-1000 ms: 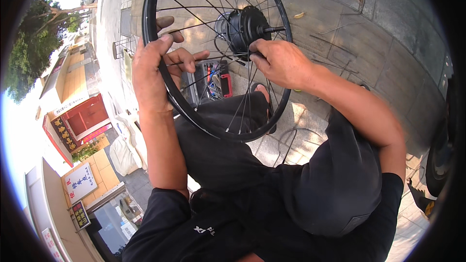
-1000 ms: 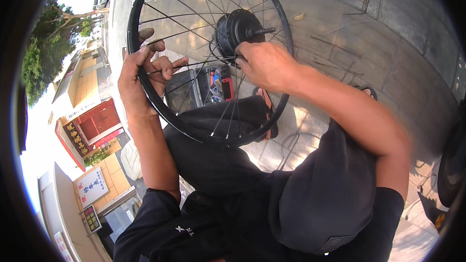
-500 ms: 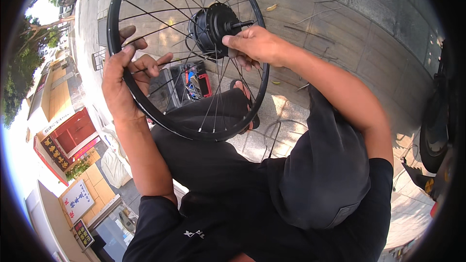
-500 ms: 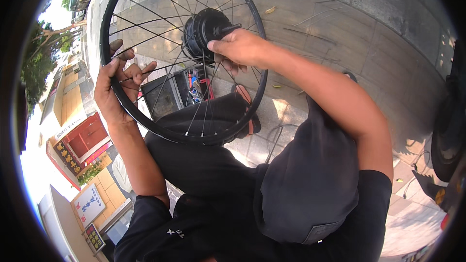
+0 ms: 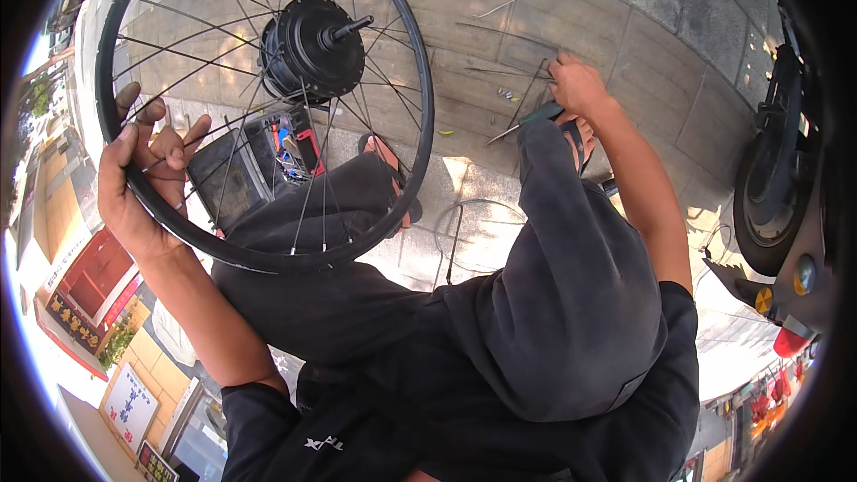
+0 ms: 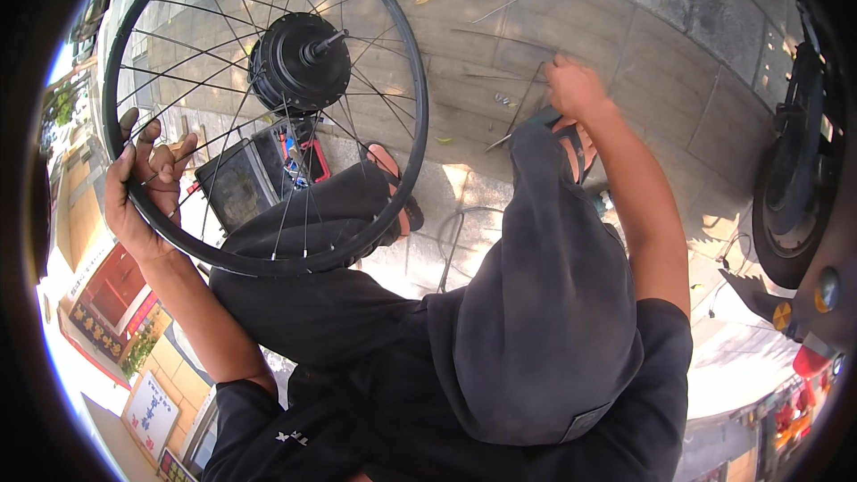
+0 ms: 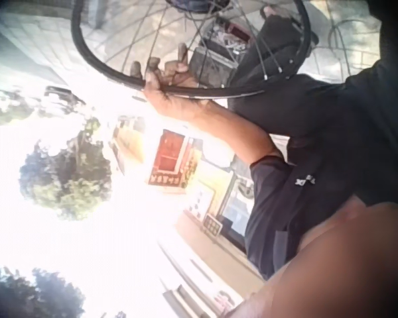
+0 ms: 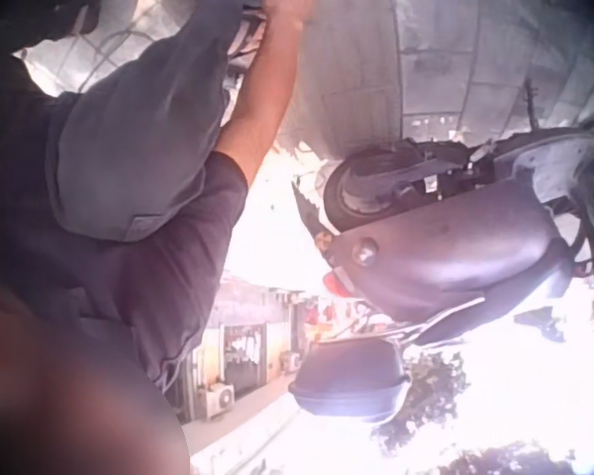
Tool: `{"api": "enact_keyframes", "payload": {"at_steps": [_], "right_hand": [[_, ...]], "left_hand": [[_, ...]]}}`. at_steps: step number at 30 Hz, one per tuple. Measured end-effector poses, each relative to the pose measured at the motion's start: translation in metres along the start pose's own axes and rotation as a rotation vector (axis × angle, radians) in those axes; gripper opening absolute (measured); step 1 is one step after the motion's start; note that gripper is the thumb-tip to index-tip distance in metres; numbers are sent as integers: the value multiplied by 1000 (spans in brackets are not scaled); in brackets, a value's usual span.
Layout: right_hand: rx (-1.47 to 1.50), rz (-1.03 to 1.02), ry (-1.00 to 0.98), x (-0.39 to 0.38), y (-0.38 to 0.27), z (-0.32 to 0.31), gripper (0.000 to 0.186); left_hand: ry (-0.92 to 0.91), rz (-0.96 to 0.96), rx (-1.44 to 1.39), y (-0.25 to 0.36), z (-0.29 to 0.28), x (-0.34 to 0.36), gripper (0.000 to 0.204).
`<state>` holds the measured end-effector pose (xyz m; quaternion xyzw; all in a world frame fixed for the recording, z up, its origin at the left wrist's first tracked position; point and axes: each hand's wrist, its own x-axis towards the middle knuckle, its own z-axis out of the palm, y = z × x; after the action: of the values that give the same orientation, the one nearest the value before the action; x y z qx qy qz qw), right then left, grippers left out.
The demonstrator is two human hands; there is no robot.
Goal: The person sits on the ground and adjusts the spokes of a bicycle wheel using a spoke wrench. They rotate the wheel, tighten or loosen individual spokes, and check alignment by hand.
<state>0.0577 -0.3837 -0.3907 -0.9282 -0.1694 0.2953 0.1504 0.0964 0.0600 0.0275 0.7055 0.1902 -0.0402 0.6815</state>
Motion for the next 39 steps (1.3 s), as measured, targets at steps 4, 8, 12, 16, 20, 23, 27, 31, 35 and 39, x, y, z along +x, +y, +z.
{"api": "enact_keyframes", "payload": {"at_steps": [4,8,12,16,20,23,27,31,35,39], "right_hand": [[-65,-50,-41,7,7,17,23],[-155,-180,-38,12,7,20,26],[100,-118,-89,-6,-8,-3,24],[486,-57,-9,-32,-29,-39,24],[713,-40,146,-54,-64,-86,26],[862,-137,146,-53,-87,-105,23],[915,-237,132,-60,-106,-120,19],[824,-233,101,-62,-115,-131,19],[816,-273,145,-53,-116,-130,21],[792,-326,169,-48,-117,-128,23]], "left_hand": [[5,1,-4,1,4,3,55],[-11,0,-19,1,0,3,55],[3,11,-15,1,5,-1,55],[2,12,-9,0,3,-2,57],[-31,13,-35,5,8,10,53],[92,31,-33,0,10,1,51],[65,33,-34,2,13,7,53],[27,20,5,4,7,8,60],[33,12,1,4,8,7,59],[26,6,-16,4,4,7,58]]}}
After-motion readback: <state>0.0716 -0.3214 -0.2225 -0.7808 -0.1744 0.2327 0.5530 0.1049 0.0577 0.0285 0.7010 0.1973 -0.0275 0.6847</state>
